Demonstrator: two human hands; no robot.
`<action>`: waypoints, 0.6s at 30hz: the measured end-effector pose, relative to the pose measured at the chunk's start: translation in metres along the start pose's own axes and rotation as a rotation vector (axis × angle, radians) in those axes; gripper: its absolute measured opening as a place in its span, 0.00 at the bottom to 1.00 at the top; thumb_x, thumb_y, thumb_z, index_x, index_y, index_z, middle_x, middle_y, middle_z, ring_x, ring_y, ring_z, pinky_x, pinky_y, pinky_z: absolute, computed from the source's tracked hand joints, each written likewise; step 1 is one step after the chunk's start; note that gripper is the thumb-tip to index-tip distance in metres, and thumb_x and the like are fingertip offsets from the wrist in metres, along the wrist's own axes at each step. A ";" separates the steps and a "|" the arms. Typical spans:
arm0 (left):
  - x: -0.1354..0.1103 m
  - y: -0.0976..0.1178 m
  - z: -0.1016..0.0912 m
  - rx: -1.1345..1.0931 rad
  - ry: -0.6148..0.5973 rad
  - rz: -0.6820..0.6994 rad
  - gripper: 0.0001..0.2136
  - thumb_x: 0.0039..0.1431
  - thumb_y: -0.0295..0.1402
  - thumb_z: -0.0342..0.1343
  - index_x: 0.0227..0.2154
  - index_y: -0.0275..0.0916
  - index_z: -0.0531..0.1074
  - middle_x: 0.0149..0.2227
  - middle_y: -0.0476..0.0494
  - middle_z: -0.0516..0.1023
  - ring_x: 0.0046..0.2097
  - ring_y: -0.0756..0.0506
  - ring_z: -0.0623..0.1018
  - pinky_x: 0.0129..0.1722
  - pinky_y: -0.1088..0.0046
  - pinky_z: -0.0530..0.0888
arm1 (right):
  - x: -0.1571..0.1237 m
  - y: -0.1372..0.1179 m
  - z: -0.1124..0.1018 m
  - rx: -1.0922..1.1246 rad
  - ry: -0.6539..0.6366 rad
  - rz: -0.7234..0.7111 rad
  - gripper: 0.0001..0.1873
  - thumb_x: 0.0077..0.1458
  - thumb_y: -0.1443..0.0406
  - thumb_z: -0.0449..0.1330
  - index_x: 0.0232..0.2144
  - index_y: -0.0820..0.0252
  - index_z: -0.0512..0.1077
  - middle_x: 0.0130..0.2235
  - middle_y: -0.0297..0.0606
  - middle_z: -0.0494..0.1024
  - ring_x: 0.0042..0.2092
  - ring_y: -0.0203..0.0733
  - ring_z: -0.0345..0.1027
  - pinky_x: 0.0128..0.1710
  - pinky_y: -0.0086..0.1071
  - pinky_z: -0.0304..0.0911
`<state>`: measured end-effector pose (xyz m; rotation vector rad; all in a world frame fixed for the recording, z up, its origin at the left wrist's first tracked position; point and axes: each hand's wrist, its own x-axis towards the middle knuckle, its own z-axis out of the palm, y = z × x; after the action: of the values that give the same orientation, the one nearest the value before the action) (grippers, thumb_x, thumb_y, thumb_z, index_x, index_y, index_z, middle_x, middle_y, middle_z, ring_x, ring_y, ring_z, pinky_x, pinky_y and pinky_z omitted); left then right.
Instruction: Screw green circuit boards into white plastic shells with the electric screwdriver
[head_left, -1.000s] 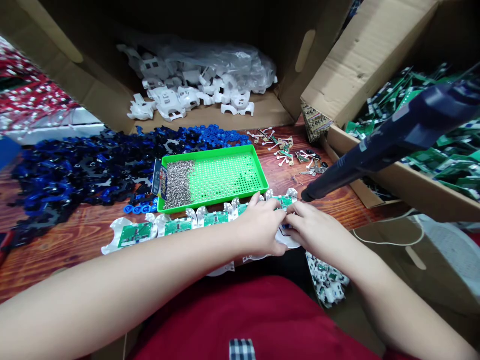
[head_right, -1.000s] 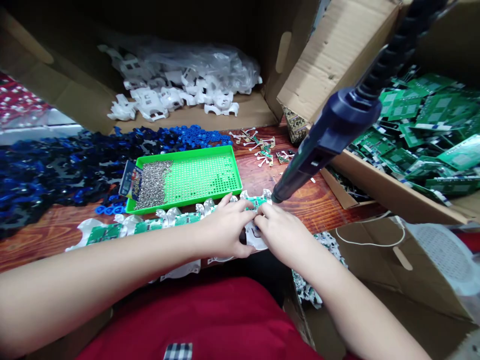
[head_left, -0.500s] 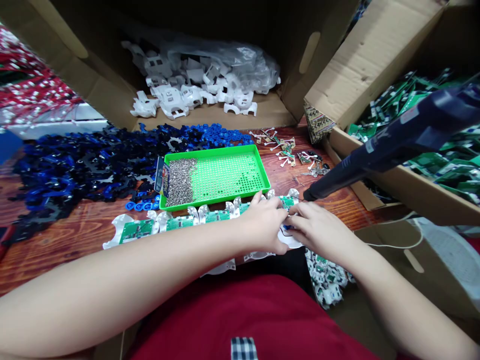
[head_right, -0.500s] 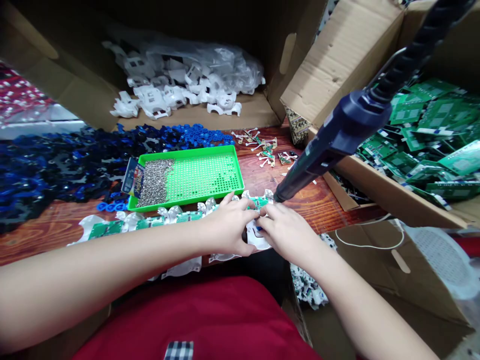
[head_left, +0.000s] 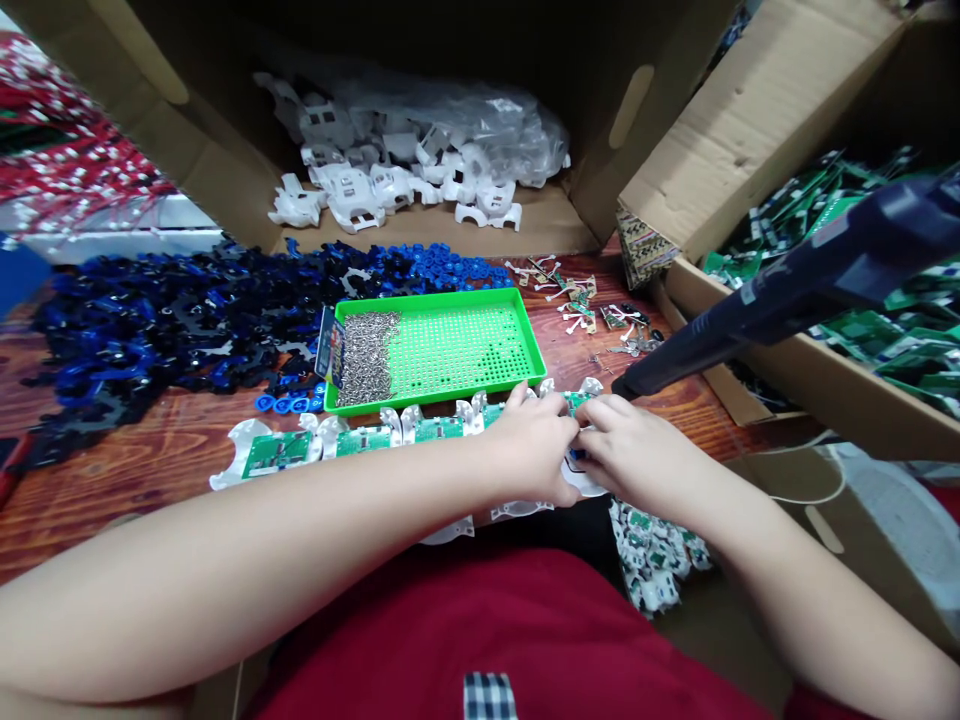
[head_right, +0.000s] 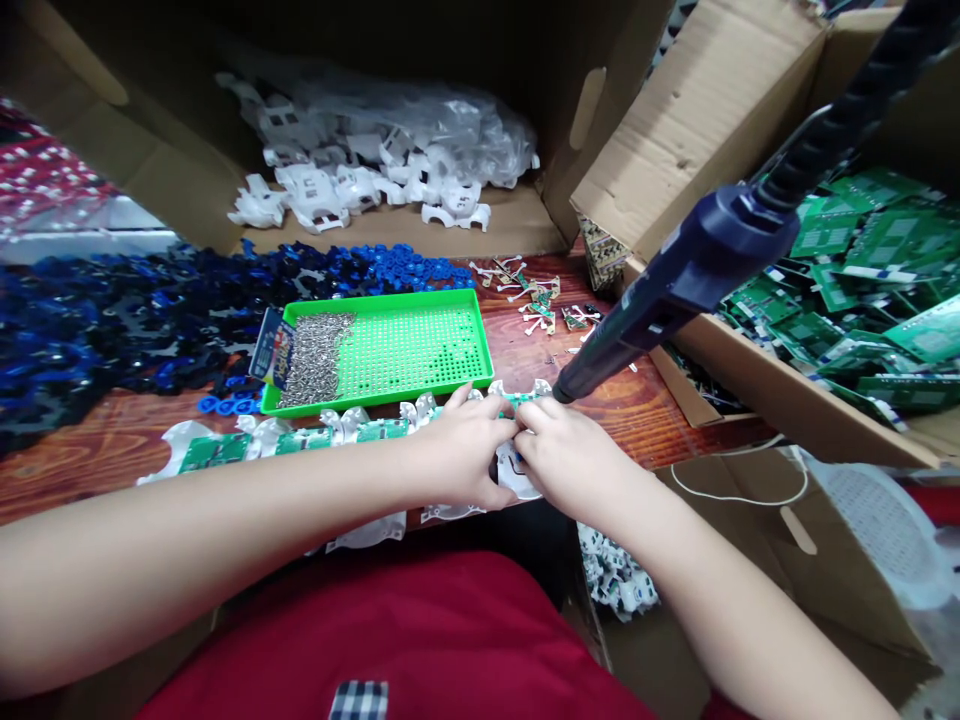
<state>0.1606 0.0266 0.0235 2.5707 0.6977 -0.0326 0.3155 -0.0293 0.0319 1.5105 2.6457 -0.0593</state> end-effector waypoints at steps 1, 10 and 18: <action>0.000 0.000 0.000 -0.003 0.002 -0.002 0.25 0.41 0.49 0.58 0.40 0.36 0.72 0.40 0.39 0.69 0.50 0.35 0.68 0.58 0.44 0.47 | 0.000 -0.001 0.001 -0.010 0.003 0.010 0.06 0.51 0.66 0.58 0.29 0.63 0.74 0.36 0.43 0.70 0.40 0.46 0.63 0.39 0.37 0.66; 0.001 0.001 -0.001 -0.008 -0.006 0.002 0.26 0.42 0.49 0.57 0.42 0.36 0.72 0.43 0.37 0.69 0.50 0.35 0.68 0.58 0.44 0.47 | -0.006 -0.007 0.011 -0.025 0.034 0.114 0.07 0.52 0.65 0.59 0.34 0.60 0.74 0.40 0.44 0.71 0.44 0.48 0.63 0.39 0.38 0.67; 0.000 0.001 -0.003 0.009 -0.020 -0.006 0.26 0.41 0.48 0.58 0.42 0.37 0.72 0.45 0.37 0.69 0.48 0.36 0.70 0.58 0.45 0.46 | -0.026 0.000 0.006 0.154 0.139 0.135 0.11 0.58 0.63 0.51 0.36 0.58 0.73 0.41 0.40 0.70 0.42 0.41 0.65 0.41 0.37 0.66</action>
<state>0.1612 0.0275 0.0267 2.5734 0.6999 -0.0637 0.3292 -0.0516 0.0284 1.8001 2.6905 -0.1569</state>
